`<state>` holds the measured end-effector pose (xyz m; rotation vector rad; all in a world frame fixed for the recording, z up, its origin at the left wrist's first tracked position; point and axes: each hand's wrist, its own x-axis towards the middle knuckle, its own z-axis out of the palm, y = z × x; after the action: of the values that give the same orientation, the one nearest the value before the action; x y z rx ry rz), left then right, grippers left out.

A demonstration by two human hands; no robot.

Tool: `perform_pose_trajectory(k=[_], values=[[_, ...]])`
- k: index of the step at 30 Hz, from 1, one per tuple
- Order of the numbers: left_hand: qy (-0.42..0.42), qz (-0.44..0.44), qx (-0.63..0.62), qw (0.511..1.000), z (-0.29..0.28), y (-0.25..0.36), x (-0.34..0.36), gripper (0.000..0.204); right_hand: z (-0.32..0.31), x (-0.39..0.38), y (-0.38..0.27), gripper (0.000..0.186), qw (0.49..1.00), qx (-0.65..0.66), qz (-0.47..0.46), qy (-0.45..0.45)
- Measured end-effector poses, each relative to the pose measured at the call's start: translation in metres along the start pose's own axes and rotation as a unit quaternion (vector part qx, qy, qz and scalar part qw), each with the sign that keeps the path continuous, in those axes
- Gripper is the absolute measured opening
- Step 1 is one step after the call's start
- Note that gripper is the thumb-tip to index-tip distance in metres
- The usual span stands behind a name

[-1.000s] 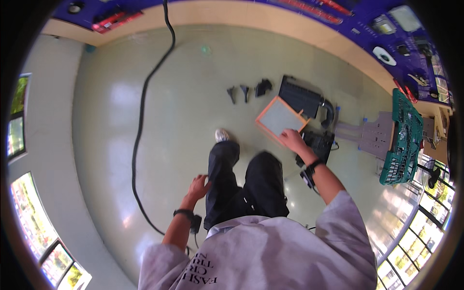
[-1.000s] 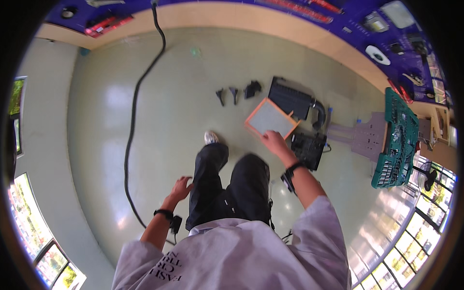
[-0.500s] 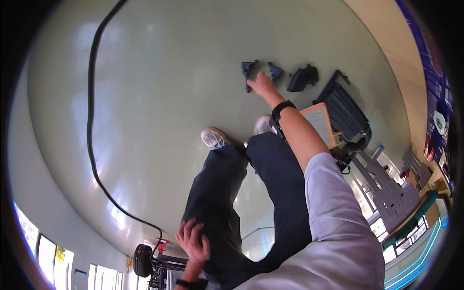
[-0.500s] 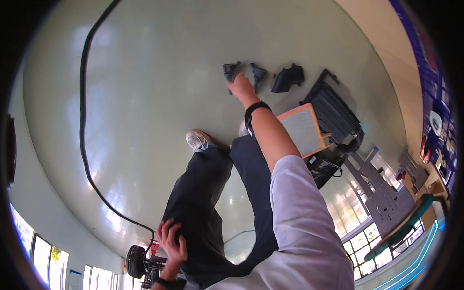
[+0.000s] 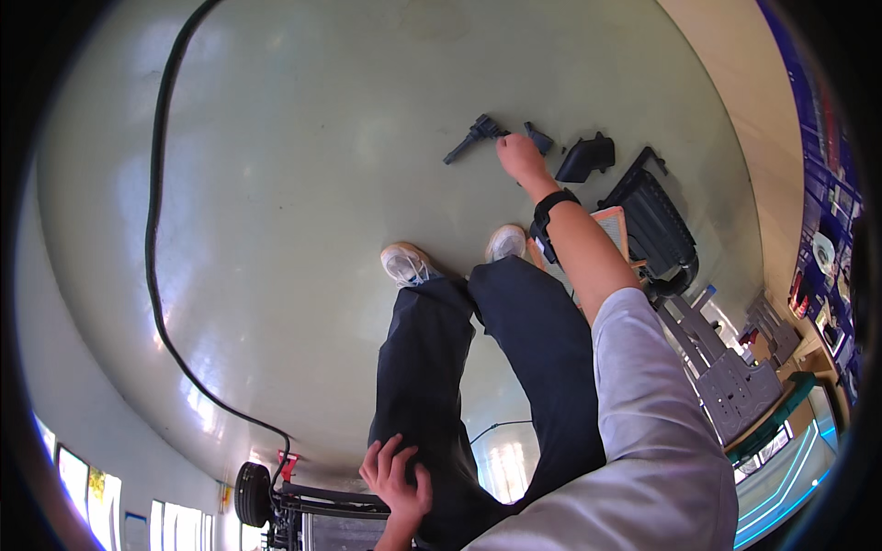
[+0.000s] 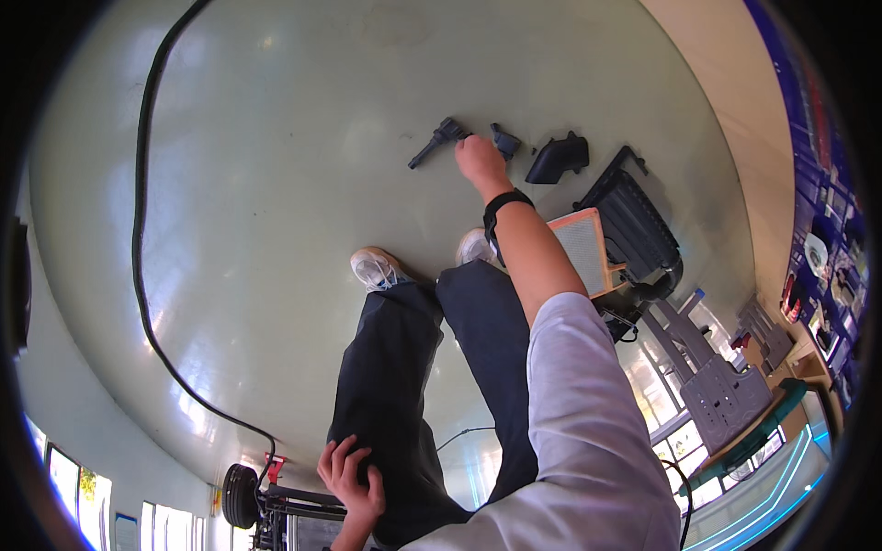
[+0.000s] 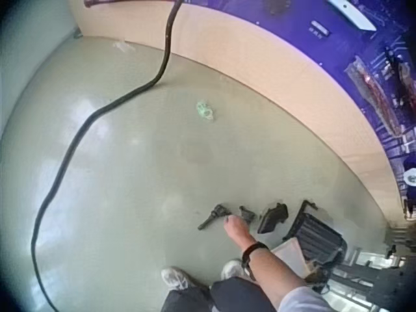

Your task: Inspecting, disconnecting wire harnesses, and removing ignition components from an exposed vehicle engine block on a stand.

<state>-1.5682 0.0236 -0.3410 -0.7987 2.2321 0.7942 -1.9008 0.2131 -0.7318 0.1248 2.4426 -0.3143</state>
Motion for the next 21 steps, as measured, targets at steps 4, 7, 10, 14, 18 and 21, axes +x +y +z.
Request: perform_pose_trajectory(k=[4,7,10,14,18,21], values=[[0.01,0.012,-0.03,0.999,0.006,-0.019,-0.003,0.025,0.025,0.026,0.028,0.046,0.991,0.086,0.059,-0.09],[0.013,0.016,-0.029,0.999,0.008,-0.028,-0.003,0.025,0.033,0.028,0.013,0.049,0.866,0.359,0.276,-0.212],[0.04,0.016,0.011,0.999,0.006,-0.023,-0.001,0.025,0.071,0.032,-0.017,0.041,0.814,0.488,0.305,-0.08],[0.048,0.082,0.091,0.991,-0.013,0.012,0.017,0.022,0.083,0.039,-0.033,0.024,0.773,0.543,0.328,0.016],[0.038,0.008,0.012,0.999,0.013,-0.004,-0.013,0.022,0.048,-0.012,-0.023,0.023,0.946,0.324,0.007,-0.016],[0.03,0.02,0.0,0.999,0.006,0.023,-0.014,0.019,-0.016,-0.093,-0.056,0.025,0.944,0.287,-0.122,-0.106]])
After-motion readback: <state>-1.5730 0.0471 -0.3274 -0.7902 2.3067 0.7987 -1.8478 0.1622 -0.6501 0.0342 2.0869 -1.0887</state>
